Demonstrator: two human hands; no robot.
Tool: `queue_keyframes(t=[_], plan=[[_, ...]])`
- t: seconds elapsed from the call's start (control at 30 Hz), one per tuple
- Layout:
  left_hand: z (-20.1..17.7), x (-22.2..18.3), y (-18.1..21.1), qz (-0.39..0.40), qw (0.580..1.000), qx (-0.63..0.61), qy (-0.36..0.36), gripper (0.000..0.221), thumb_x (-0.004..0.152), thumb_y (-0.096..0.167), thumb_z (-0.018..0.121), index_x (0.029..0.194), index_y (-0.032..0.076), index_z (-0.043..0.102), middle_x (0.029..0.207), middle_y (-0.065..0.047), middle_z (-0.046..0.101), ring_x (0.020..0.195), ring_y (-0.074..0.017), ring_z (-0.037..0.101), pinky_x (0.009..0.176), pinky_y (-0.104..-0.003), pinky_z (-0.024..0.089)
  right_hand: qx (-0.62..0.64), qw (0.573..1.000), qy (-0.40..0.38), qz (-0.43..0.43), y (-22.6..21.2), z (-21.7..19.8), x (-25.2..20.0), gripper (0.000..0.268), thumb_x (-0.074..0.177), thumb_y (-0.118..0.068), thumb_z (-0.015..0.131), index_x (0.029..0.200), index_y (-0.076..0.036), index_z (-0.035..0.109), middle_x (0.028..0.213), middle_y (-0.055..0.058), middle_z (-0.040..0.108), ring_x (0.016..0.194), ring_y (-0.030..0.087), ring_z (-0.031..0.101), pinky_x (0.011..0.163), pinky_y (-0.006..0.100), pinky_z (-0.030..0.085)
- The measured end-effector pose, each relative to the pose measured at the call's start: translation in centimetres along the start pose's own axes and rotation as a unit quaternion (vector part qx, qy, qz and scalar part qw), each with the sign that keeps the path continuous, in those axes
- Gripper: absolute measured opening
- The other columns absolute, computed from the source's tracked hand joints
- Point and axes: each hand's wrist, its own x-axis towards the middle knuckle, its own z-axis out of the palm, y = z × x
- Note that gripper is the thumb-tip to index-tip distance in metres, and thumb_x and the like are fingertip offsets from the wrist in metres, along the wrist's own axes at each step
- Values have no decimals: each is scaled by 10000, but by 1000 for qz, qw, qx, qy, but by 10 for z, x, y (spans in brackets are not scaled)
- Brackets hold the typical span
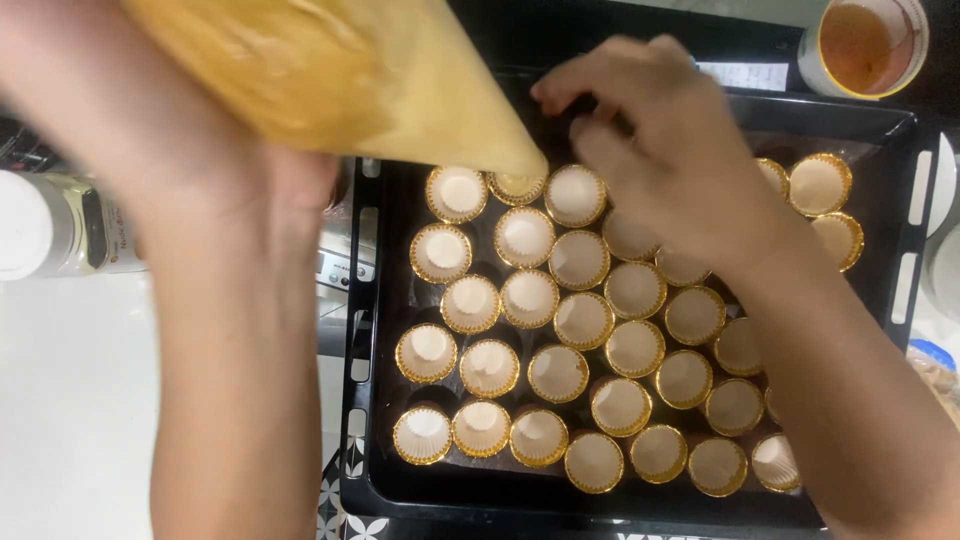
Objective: Filling small tart shells with a piping bag in a kitchen setting.
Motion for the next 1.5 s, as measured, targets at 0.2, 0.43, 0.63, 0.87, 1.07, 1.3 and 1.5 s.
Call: queue_keyframes(t=[0.2,0.43,0.63,0.87,1.07,1.3,1.5], plan=[[20,-10,-2,23,999,45,-17,312,1163,247,482,1116,-58,523,998,-121,565,883,-241,581,837,-391,507,239,968,56,56,-22,-2,24,202,1048,-80,476,1147,-44,647,1079,42,682,1005,159,647,911,283,516],[59,-24,3,50,993,100,-38,248,1163,47,555,982,-95,464,833,-157,560,693,-261,586,669,-389,514,249,967,58,14,-14,51,47,294,1160,-190,389,973,-9,524,893,82,629,824,162,592,797,281,498],[81,-34,4,63,987,141,-48,311,1175,-77,585,892,-111,460,731,-181,573,581,-269,600,577,-375,516,431,900,53,-29,-23,61,46,377,1184,-219,304,955,-15,523,816,48,549,730,137,468,717,272,392],[83,-36,9,69,959,266,-71,377,1187,-50,591,813,-88,604,678,-122,627,541,-180,625,539,-283,494,116,975,157,-106,6,77,23,103,1216,-63,417,1281,-17,482,981,86,560,795,175,514,711,283,410],[88,-36,12,51,954,288,-72,351,1173,-64,589,825,-81,631,686,-92,628,553,-141,636,527,-259,482,9,965,186,-186,0,70,20,256,1167,-77,442,1417,-40,402,1154,131,584,973,246,597,822,318,471],[84,-37,11,72,942,318,-81,291,1113,-88,544,833,-89,622,704,-101,637,579,-148,657,551,-260,483,84,976,157,-123,1,72,24,121,1218,-80,496,1330,-36,498,961,90,599,755,224,569,670,311,426],[83,-36,13,82,925,358,-95,323,1122,-87,540,805,-81,601,681,-78,611,563,-125,614,520,-235,360,22,969,188,-159,1,74,21,142,1214,-110,497,1342,-66,456,1081,89,608,885,241,613,766,319,465]])
